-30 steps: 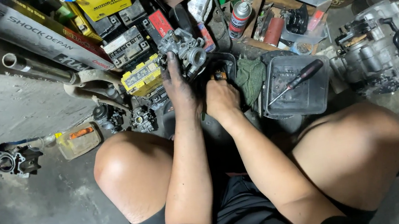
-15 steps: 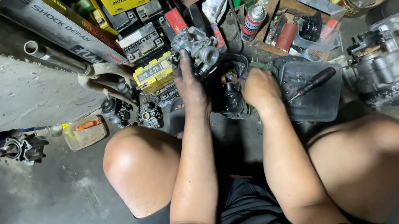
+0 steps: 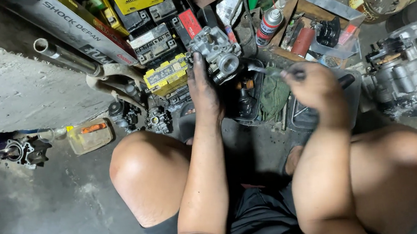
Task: Disassembling a motorcycle carburetor and cleaning the internal jets using a screwdriver and a cleaning tool.
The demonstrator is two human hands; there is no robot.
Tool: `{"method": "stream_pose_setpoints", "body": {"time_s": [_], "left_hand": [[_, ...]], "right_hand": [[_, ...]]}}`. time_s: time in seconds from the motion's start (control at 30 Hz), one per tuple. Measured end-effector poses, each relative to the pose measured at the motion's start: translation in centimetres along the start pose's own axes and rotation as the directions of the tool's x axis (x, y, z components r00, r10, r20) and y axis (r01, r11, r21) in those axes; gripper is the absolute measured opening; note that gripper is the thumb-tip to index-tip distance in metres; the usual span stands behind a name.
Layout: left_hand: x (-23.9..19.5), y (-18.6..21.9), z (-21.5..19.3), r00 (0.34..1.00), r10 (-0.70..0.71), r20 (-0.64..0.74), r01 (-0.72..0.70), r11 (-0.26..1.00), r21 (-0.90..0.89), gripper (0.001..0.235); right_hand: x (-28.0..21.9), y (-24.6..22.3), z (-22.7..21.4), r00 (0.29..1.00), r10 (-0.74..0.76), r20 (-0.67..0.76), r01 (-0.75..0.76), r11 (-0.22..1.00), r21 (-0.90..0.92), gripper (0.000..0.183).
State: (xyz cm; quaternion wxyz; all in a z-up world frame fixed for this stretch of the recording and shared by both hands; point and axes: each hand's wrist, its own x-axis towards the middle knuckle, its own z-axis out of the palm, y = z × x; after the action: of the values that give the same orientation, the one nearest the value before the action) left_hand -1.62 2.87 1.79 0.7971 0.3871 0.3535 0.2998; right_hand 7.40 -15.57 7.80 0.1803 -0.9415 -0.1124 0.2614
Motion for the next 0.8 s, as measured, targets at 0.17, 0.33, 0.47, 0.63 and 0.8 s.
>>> {"method": "stream_pose_setpoints", "body": {"time_s": [0.17,0.33,0.47,0.63,0.8], "left_hand": [[-0.4,2.9,1.8,0.993,-0.098,-0.057,0.097,0.995,-0.029,0.082],[-0.5,1.5,1.6,0.999,0.001,-0.048,0.005,0.992,0.128,0.098],[0.4,-2.1,0.8,0.923,0.35,0.162,-0.378,0.904,0.202,0.064],[0.1,-1.7,0.9,0.877,0.403,0.262,-0.463,0.854,0.236,0.055],[0.4,-2.2,0.5,0.876,0.391,0.281,-0.456,0.861,0.224,0.057]], "right_hand": [[-0.6,4.6,-0.9,0.937,-0.246,-0.249,0.287,0.947,0.145,0.027],[-2.9,2.1,-2.1,0.936,-0.241,-0.258,0.285,0.947,0.148,0.027],[-3.2,0.7,-1.9,0.964,-0.139,-0.229,0.175,0.973,0.148,0.025],[-3.4,0.0,-2.8,0.982,-0.126,-0.144,0.148,0.976,0.159,0.024],[-3.5,1.5,-3.5,0.982,-0.103,-0.158,0.124,0.984,0.125,0.024]]}}
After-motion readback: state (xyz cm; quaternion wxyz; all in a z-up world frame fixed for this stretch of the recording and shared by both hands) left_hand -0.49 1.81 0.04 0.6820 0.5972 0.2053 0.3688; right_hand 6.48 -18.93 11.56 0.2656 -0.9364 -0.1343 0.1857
